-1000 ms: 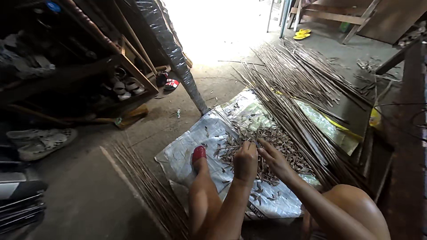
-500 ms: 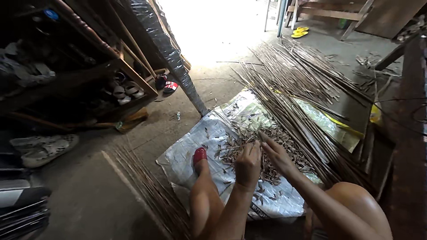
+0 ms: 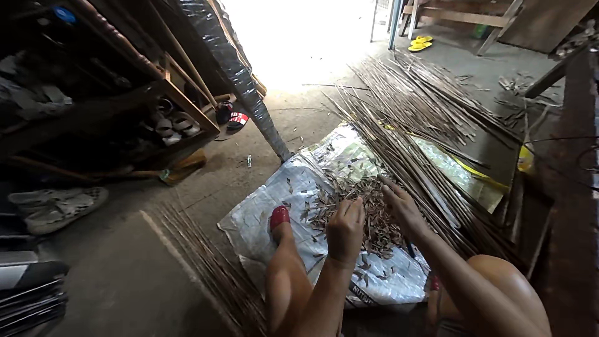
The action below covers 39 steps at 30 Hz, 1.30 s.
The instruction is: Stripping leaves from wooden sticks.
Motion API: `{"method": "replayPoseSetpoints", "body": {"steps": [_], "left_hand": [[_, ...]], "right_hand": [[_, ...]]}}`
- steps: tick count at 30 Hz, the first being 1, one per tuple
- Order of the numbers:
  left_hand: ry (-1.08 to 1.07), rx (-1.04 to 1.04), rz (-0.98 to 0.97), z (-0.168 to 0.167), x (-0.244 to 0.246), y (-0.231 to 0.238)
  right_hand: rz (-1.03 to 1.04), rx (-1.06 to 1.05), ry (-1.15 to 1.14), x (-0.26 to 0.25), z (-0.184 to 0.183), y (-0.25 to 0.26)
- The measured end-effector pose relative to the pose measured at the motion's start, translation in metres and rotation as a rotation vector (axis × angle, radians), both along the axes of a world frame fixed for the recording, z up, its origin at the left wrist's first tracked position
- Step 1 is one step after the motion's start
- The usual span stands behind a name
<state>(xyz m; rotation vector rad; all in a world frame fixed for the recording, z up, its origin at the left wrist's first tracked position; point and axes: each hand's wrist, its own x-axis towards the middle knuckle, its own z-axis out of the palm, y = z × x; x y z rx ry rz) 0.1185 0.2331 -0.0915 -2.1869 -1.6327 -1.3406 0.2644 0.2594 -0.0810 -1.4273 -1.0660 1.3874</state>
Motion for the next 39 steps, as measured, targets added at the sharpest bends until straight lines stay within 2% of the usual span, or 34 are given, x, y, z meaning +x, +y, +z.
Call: {"method": "replayPoseSetpoints", "body": {"steps": [3,5,8,12,16,20,22,28,31,34,39], "left_hand": [[-0.167,-0.173,-0.036,0.005,-0.001,0.001],[-0.295,-0.4,-0.083,0.011,-0.002,-0.001],[-0.454,-0.819,-0.171,0.025,-0.006,0.0],[-0.387,-1.073,-0.223,0.036,-0.008,0.0],[-0.398,-1.037,-0.196,0.038,-0.005,-0.005],[-0.272,-0.92,-0.15,0.036,-0.001,-0.009],[-0.315,-1.006,-0.19,0.04,0.003,-0.01],[-1.042,-1.264,-0.359,0.048,0.006,-0.006],[-1.19,-1.299,-0.362,0.048,0.005,-0.002],[-1.159,-1.291,-0.327,0.048,0.005,0.001],[-0.714,-1.078,-0.206,0.037,0.006,0.003]], "right_hand": [[0.037,-0.151,0.307,-0.007,0.005,-0.006],[0.057,-0.171,0.42,-0.011,0.007,-0.009],[0.025,-0.12,0.338,-0.01,0.01,-0.007],[-0.039,-0.063,0.205,0.002,0.011,0.001],[-0.062,-0.082,0.178,0.009,0.011,0.006],[-0.051,-0.096,0.186,0.007,0.015,0.006],[-0.053,-0.106,0.181,0.007,0.017,0.006],[-0.017,-0.128,0.344,0.016,0.014,0.011],[0.022,-0.131,0.439,0.019,0.011,0.014],[0.036,-0.14,0.476,0.018,0.009,0.016],[0.077,-0.137,0.297,0.015,0.01,0.012]]}}
